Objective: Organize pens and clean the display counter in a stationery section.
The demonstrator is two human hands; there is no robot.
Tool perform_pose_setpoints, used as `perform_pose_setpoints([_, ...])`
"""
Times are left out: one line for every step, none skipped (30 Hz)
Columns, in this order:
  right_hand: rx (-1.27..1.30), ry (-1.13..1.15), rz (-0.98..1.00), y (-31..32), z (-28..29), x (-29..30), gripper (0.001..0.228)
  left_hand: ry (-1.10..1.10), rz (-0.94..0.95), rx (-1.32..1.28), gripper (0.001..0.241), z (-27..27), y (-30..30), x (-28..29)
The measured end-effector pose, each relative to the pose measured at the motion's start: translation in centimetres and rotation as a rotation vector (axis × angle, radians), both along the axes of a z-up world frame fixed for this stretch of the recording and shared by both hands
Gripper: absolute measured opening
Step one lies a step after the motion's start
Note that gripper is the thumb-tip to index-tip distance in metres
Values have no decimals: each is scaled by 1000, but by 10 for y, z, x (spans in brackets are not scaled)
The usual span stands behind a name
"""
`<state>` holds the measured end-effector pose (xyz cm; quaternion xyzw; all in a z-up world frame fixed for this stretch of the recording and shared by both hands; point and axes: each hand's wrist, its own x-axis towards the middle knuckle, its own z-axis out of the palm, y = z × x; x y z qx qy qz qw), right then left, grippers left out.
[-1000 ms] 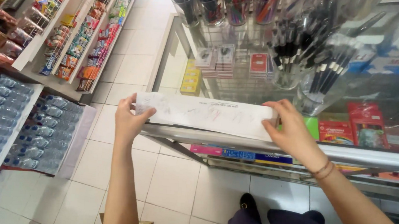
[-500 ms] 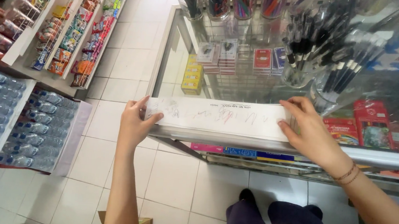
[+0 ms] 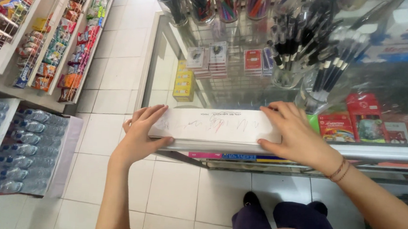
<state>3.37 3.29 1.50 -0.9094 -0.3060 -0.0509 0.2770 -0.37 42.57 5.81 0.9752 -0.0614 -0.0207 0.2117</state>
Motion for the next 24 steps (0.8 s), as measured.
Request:
perform_pose_setpoints([-2, -5, -12, 1, 0, -1, 75, -5, -12, -2, 86, -1, 3, -1])
perform_pose_setpoints([-15, -41, 5, 3, -1, -1, 76, -15, -9, -10, 85, -2, 6, -2])
perform_pose_setpoints([-31, -78, 15, 2, 0, -2, 77, -27, -14, -20, 83, -3, 7, 0])
perform_pose_setpoints([-35, -84, -5, 4, 1, -2, 77, -33, -34, -24, 83, -4, 9, -1])
perform_pose_setpoints([-26, -90, 17, 5, 3, -3, 78, -29, -17, -19, 83, -6, 10, 0])
perform_pose_setpoints([-16, -97, 40, 5, 4, -3, 80, -26, 1, -14, 82, -7, 12, 2])
perform_pose_setpoints([-22, -103, 14, 6, 4, -3, 80, -33, -25, -18, 82, -9, 14, 2])
perform_pose_setpoints([-23, -92, 28, 6, 3, -3, 78, -24, 4, -1, 83, -11, 16, 3])
perform_pose_setpoints([-22, -81, 42, 7, 2, -2, 76, -15, 33, 17, 83, -13, 18, 4])
perform_pose_setpoints([-26, -88, 17, 6, 0, -2, 76, -22, 8, 15, 83, -15, 20, 6])
perform_pose_setpoints([-37, -101, 48, 7, -1, -2, 76, -4, 19, 40, 82, -18, 23, 6])
perform_pose_setpoints([-49, -115, 79, 7, -2, -2, 76, 14, 30, 66, 81, -20, 26, 8])
perform_pose_setpoints([-50, -118, 58, 9, -2, -3, 76, 9, 10, 67, 81, -23, 30, 10])
perform_pose_setpoints([-41, -121, 64, 11, -2, -3, 75, 15, -1, 84, 82, -26, 34, 13])
perform_pose_setpoints([-33, -122, 74, 13, -3, -4, 74, 22, -9, 101, 82, -29, 38, 14])
perform_pose_setpoints([-35, -123, 56, 14, -3, -5, 74, 19, -26, 101, 82, -32, 44, 19])
perform_pose_setpoints([-33, -142, 64, 15, -3, -6, 74, 74, 6, 145, 89, -37, 49, 23])
perform_pose_setpoints([-32, -160, 72, 16, -4, -8, 75, 125, 41, 190, 97, -43, 53, 27])
perform_pose_setpoints([-34, -157, 61, 18, -4, -10, 75, 128, 29, 190, 97, -52, 60, 29])
perform_pose_setpoints([-35, -156, 54, 19, -3, -13, 76, 104, 51, 212, 98, -62, 66, 31])
perform_pose_setpoints([-34, -158, 52, 22, -2, -15, 78, 79, 78, 237, 100, -70, 73, 32])
perform_pose_setpoints([-32, -157, 47, 22, -2, -19, 78, 80, 72, 239, 100, -73, 73, 31])
perform_pose_setpoints([-4, -254, 30, 23, -3, -23, 76, 80, 85, 389, 103, -75, 73, 32])
perform_pose_setpoints([25, -352, 14, 24, -3, -26, 75, 78, 99, 539, 107, -76, 73, 32])
